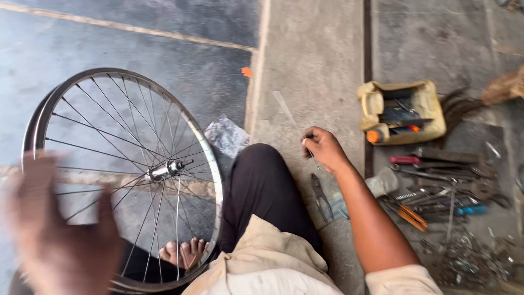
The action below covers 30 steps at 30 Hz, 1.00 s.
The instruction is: The person sits on the ground and repairs a bicycle wheel by inserting a new spoke into the hub and rim. They use pliers to tighten the spoke and a spoke wrench to adjust the tension of the spokes.
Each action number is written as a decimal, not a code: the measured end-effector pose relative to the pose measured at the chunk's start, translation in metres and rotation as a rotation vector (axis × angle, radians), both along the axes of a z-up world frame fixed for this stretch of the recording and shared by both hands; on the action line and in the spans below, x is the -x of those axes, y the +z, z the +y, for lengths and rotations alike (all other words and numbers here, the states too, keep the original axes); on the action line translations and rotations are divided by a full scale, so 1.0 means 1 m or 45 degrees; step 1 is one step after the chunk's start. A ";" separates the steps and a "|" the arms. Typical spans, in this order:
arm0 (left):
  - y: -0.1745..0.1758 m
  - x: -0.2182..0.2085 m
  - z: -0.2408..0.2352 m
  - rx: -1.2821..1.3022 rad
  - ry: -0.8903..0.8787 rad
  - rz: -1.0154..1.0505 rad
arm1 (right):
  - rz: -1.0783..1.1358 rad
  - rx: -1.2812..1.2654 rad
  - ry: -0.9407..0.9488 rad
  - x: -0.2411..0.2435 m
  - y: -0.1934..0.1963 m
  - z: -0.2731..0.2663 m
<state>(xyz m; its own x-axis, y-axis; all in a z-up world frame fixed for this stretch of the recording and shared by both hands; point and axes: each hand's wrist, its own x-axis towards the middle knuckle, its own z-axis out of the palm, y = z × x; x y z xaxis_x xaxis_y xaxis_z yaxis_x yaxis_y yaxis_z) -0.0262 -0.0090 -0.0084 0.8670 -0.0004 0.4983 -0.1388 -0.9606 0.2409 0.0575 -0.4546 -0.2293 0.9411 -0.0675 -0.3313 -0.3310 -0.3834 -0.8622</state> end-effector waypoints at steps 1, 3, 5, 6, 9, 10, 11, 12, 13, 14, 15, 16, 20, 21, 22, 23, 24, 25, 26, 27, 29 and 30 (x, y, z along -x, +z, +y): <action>-0.003 0.003 -0.006 0.148 -0.056 0.066 | 0.031 -0.327 0.052 0.002 0.016 0.016; -0.012 0.001 -0.020 0.560 -0.131 0.263 | 0.078 -0.517 0.173 0.011 0.048 0.050; -0.035 -0.020 -0.037 1.347 -0.143 0.623 | 0.101 -0.588 0.281 0.020 0.074 0.081; -0.047 -0.030 -0.042 1.521 -0.162 0.612 | 0.101 -0.564 0.323 0.024 0.083 0.095; -0.076 -0.045 -0.053 2.144 -0.208 0.529 | 0.056 -0.283 0.487 0.036 0.102 0.121; -0.082 -0.045 -0.048 2.148 -0.222 0.530 | 0.028 -0.152 0.540 0.037 0.104 0.126; -0.087 -0.043 -0.045 2.158 -0.239 0.548 | 0.015 -0.155 0.549 0.039 0.105 0.130; -0.090 -0.041 -0.043 2.168 -0.256 0.565 | 0.003 -0.159 0.559 0.041 0.105 0.133; -0.093 -0.040 -0.042 2.198 -0.276 0.561 | -0.009 -0.159 0.563 0.042 0.105 0.135; -0.094 -0.038 -0.040 2.228 -0.296 0.556 | 0.012 -0.184 0.554 0.043 0.106 0.137; -0.094 -0.037 -0.039 2.257 -0.319 0.549 | 0.028 -0.210 0.544 0.043 0.106 0.141; -0.094 -0.038 -0.040 2.322 -0.312 0.558 | 0.045 -0.235 0.534 0.043 0.108 0.145; -0.098 -0.035 -0.049 2.461 -0.323 0.597 | -0.042 -0.364 0.521 0.045 0.113 0.170; -0.100 -0.032 -0.052 2.468 -0.340 0.613 | -0.143 -0.375 0.544 0.045 0.114 0.177; -0.100 -0.031 -0.052 2.485 -0.348 0.607 | -0.245 -0.386 0.567 0.045 0.114 0.181; -0.100 -0.031 -0.052 2.503 -0.359 0.600 | -0.199 -0.388 0.562 0.044 0.116 0.184; -0.100 -0.031 -0.051 2.520 -0.370 0.592 | -0.153 -0.389 0.558 0.044 0.118 0.186; -0.100 -0.030 -0.050 2.453 -0.408 0.586 | -0.109 -0.392 0.559 0.043 0.118 0.188; -0.100 -0.029 -0.048 2.386 -0.445 0.579 | -0.095 -0.370 0.555 0.043 0.118 0.189; -0.099 -0.029 -0.046 2.316 -0.483 0.569 | -0.086 -0.350 0.551 0.043 0.118 0.190; -0.097 -0.027 -0.045 2.231 -0.516 0.540 | -0.100 -0.336 0.540 0.045 0.115 0.192; -0.096 -0.026 -0.045 2.187 -0.534 0.521 | -0.122 -0.343 0.533 0.047 0.113 0.193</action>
<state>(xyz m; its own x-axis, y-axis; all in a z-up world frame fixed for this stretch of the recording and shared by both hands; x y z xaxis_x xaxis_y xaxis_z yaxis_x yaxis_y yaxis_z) -0.0007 -0.0540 -0.1042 0.9991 0.0012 -0.0412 0.0364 0.4453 0.8946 0.0100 -0.2614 -0.1159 0.8963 0.3978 -0.1957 -0.1110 -0.2261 -0.9678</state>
